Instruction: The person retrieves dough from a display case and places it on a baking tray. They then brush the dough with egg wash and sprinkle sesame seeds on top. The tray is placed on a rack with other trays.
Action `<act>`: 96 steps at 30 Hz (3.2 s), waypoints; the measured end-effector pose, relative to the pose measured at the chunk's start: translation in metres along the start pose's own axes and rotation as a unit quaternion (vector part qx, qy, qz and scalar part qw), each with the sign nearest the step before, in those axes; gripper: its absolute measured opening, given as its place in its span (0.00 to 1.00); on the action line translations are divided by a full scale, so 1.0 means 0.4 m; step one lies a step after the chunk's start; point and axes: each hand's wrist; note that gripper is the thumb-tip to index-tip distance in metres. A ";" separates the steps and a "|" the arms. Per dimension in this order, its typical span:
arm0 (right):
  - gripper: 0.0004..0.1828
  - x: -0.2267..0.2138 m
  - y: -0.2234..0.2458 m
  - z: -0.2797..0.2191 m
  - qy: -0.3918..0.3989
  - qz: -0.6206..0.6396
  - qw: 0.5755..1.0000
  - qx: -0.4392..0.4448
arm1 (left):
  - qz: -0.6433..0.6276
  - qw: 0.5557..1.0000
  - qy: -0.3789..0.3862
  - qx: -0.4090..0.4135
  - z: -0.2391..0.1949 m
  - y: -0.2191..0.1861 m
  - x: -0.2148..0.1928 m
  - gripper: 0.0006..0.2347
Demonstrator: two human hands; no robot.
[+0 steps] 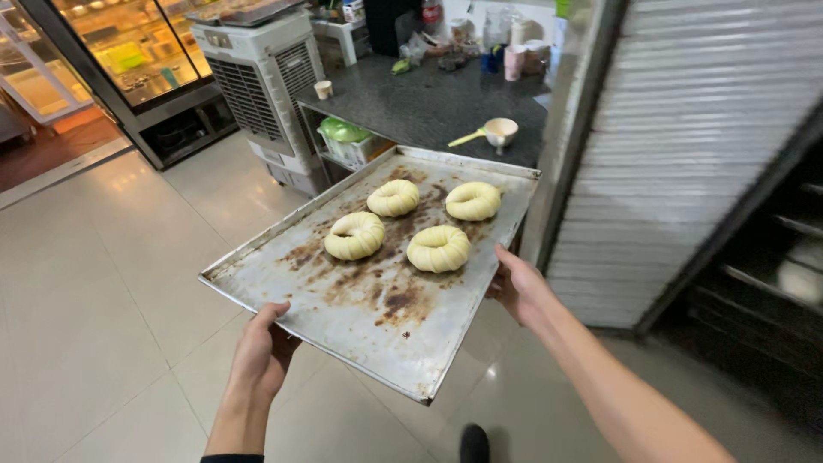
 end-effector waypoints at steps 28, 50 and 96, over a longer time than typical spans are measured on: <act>0.20 0.362 0.260 1.591 -0.153 -0.043 0.984 0.079 | -0.003 0.997 0.056 -0.060 1.783 -0.117 0.291 0.12; 0.25 0.073 0.419 2.321 -0.266 -0.034 0.958 0.103 | 0.008 0.969 0.083 -0.231 2.439 0.100 0.695 0.22; 0.19 -0.244 0.367 1.565 -0.574 -0.235 0.783 -0.055 | 0.608 0.465 0.596 0.244 2.124 0.549 1.433 0.17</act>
Point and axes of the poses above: each hand's wrist, its own z-axis towards the middle knuckle, its own x-axis out of the palm, y = z × x, and after that the axes turned 3 degrees about -z, right-handed
